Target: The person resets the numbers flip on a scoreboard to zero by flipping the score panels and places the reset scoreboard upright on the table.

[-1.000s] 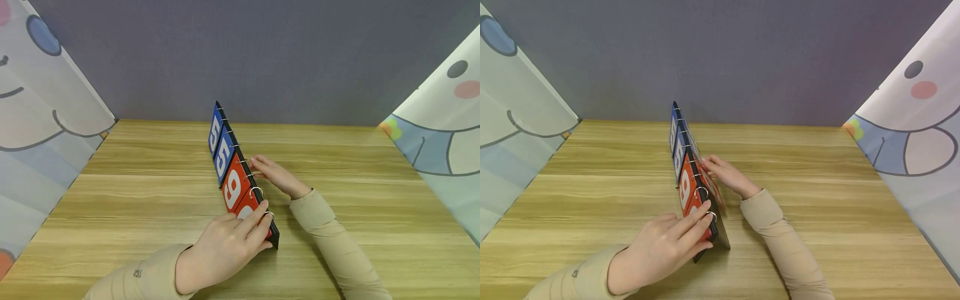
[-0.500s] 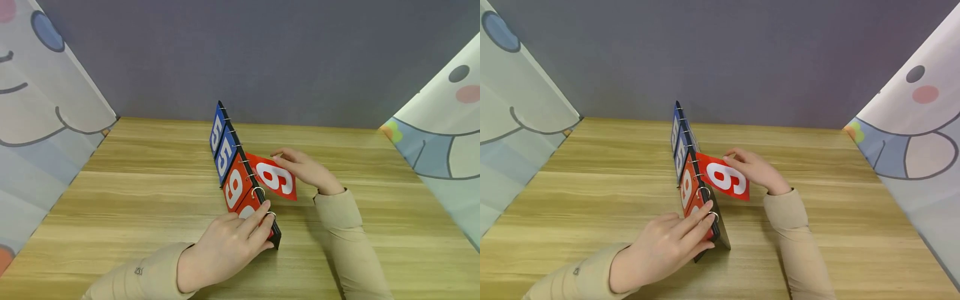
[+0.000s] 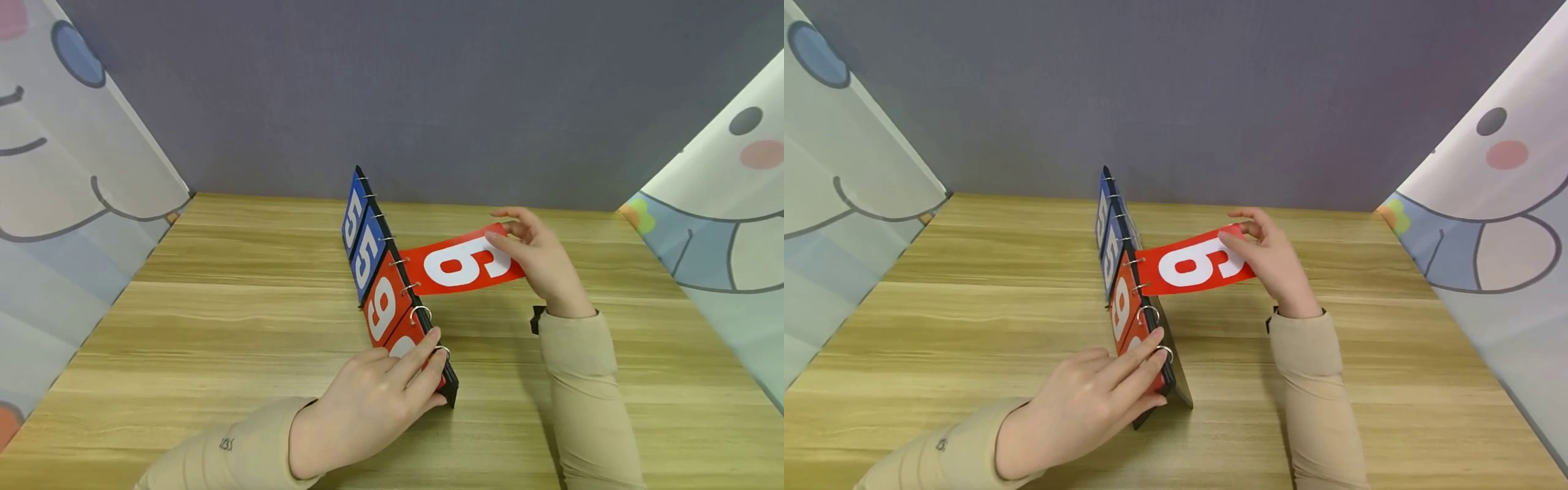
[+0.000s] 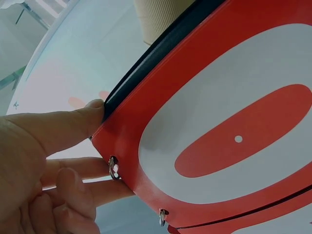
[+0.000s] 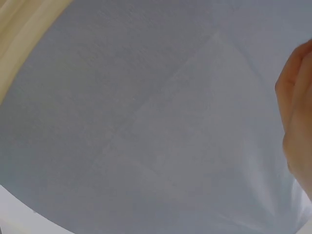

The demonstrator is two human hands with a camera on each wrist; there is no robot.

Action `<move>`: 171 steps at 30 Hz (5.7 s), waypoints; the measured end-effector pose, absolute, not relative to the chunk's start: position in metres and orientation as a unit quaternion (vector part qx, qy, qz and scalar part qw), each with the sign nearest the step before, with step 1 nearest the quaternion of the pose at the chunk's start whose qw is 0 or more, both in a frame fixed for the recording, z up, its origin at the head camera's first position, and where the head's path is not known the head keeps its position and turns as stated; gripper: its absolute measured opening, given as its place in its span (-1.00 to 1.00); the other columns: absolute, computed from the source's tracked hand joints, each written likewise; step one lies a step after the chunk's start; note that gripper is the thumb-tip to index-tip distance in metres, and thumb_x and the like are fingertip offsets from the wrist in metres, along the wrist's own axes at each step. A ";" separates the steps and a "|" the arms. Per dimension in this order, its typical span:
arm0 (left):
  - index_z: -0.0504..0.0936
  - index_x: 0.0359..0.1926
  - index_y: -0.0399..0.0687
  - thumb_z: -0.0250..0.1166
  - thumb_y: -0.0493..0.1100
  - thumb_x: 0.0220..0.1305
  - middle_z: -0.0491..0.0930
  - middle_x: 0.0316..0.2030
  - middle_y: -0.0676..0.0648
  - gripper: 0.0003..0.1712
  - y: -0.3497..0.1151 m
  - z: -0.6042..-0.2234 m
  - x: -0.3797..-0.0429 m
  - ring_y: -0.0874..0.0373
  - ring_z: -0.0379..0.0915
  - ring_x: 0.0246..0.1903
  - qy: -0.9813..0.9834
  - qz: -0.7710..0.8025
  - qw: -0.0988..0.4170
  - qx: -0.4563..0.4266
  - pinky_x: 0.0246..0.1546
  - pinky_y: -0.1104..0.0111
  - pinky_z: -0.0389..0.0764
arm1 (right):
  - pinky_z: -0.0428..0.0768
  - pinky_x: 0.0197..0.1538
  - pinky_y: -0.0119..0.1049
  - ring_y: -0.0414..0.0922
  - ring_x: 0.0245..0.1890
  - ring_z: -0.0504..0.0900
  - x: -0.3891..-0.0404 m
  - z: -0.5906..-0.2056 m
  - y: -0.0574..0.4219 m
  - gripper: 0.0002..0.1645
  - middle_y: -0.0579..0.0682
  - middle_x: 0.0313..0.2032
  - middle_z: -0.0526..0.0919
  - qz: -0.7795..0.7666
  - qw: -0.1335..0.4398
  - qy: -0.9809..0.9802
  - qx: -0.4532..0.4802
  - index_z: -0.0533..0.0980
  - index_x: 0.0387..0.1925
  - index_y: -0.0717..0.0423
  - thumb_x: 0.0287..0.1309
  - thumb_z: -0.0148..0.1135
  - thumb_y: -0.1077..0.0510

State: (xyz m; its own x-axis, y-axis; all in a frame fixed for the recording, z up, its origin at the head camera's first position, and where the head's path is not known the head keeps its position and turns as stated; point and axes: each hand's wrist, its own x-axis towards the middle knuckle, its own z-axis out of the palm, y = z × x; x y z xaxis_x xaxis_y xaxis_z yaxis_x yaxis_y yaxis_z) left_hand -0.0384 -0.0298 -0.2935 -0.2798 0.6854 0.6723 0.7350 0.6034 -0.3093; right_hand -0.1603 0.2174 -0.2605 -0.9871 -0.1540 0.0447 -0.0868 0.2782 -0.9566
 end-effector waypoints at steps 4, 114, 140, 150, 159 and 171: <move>0.62 -0.16 -0.06 0.36 0.19 -0.03 0.67 -0.10 -0.06 -0.49 -0.030 -0.293 -0.039 0.36 0.52 -0.61 -0.792 -0.030 0.414 -0.447 -0.61 0.54 0.35 | 0.61 -0.33 -0.46 -0.27 -0.39 0.62 -0.156 -0.256 0.219 -0.50 -0.10 -0.19 0.53 -0.667 0.008 0.739 -0.099 0.23 0.17 -0.03 0.22 0.10 0.24; 0.62 -0.18 -0.04 0.35 0.23 -0.07 0.67 -0.13 -0.03 -0.47 -0.028 -0.297 -0.038 0.38 0.52 -0.61 -0.770 -0.011 0.453 -0.448 -0.58 0.56 0.36 | 0.34 0.18 -0.20 -0.05 0.06 0.42 -0.146 -0.296 0.142 -0.67 0.03 -0.12 0.63 -0.428 -0.139 0.766 -0.460 0.61 -0.30 0.11 0.36 -0.06 0.08; 0.62 -0.17 -0.03 0.33 0.25 -0.03 0.67 -0.13 -0.03 -0.47 -0.027 -0.294 -0.042 0.36 0.58 -0.50 -0.773 -0.023 0.437 -0.459 -0.55 0.54 0.42 | 0.30 0.27 0.08 0.28 0.28 0.26 -0.210 -0.333 0.139 -0.42 0.27 0.32 0.11 -0.649 0.280 0.693 -0.142 0.05 0.30 0.26 0.42 -0.29 -0.01; 0.60 -0.10 -0.04 0.35 0.20 0.00 0.64 -0.05 -0.05 -0.46 -0.039 -0.282 -0.054 0.32 0.60 -0.48 -0.791 -0.099 0.356 -0.489 -0.51 0.48 0.49 | 0.06 0.38 0.11 0.36 0.30 0.13 -0.215 -0.337 0.143 -0.34 0.29 0.39 -0.18 -0.671 0.317 0.661 -0.112 -0.15 0.42 0.11 0.42 -0.41 -0.07; 0.47 0.15 -0.06 0.32 0.27 -0.03 0.49 0.12 -0.29 -0.22 -0.049 -0.282 -0.072 0.26 0.37 -0.76 -0.863 -0.098 0.258 -0.423 -0.69 0.50 0.35 | 0.14 0.32 0.07 0.26 0.25 0.21 -0.217 -0.337 0.146 -0.35 0.29 0.38 -0.09 -0.679 0.324 0.654 -0.079 -0.10 0.41 0.12 0.42 -0.40 -0.08; 0.49 0.08 -0.05 0.37 0.25 -0.09 0.55 0.05 -0.27 -0.25 -0.046 -0.287 -0.073 0.23 0.30 -0.82 -0.863 -0.078 0.297 -0.400 -0.71 0.42 0.36 | 0.38 0.09 -0.27 -0.18 -0.13 0.45 -0.222 -0.339 0.147 -0.43 0.03 0.00 0.37 -0.693 0.243 0.678 -0.023 0.11 0.28 0.29 0.37 -0.17 0.05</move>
